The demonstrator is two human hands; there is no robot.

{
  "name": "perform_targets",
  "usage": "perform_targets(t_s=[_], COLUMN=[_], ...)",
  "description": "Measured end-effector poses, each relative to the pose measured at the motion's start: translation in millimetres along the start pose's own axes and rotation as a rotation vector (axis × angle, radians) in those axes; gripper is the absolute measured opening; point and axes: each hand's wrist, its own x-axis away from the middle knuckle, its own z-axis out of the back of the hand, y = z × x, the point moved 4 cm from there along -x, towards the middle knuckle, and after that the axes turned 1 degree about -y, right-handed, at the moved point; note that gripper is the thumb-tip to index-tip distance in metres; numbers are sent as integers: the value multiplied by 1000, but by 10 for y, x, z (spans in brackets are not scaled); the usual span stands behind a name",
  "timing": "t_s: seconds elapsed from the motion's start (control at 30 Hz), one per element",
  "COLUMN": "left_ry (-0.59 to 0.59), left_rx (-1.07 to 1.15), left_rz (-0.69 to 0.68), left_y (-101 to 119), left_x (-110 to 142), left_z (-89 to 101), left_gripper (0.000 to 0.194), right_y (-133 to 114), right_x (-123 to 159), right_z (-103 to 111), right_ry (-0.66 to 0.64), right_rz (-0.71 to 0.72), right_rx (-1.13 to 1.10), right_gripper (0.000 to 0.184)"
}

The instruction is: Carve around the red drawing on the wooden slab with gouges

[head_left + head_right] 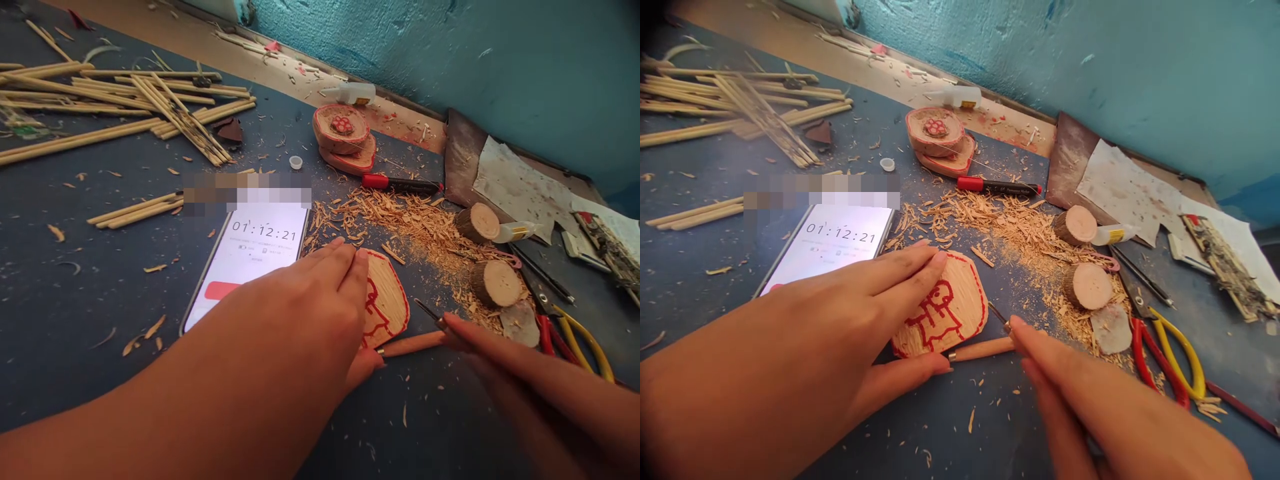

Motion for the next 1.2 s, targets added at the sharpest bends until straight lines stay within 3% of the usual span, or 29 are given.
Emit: perform_targets(t_s=[0.07, 0.13, 0.2, 0.33, 0.47, 0.6, 0.73, 0.97, 1.1, 1.2], left_ry=[-17, -22, -15, 11, 10, -8, -20, -26, -32, -39], left_rx=[20, 10, -20, -75, -67, -50, -74, -91, -102, -133], left_rz=[8, 11, 25, 2, -8, 23, 12, 52, 57, 43], left_y=[-42, -72, -88, -51, -9, -13, -34, -75, -77, -86], left_x=[36, 53, 42, -17, -44, -62, -60, -16, -14, 0], left_z=[-12, -17, -11, 19, 48, 62, 36, -4, 20, 12], left_gripper=[45, 55, 58, 65, 54, 28, 24, 35, 39, 56], right_y=[-24, -145, -350, -460, -391, -334, -331, -356, -327, -302], right_x=[-157, -375, -622, -954, -951, -894, -902, -893, -911, -873], right_z=[69, 127, 148, -70, -276, -231, -207, -213, -101, 31], right_ry=[-7, 0, 60, 62, 78, 164, 162, 199, 215, 160], right_rz=[-9, -94, -14, -35, -35, -47, -20, -7, -19, 21], right_rx=[12, 52, 27, -198, -268, -211, -172, -8, 23, -3], right_gripper=[64, 59, 47, 44, 55, 42, 51, 55, 42, 33])
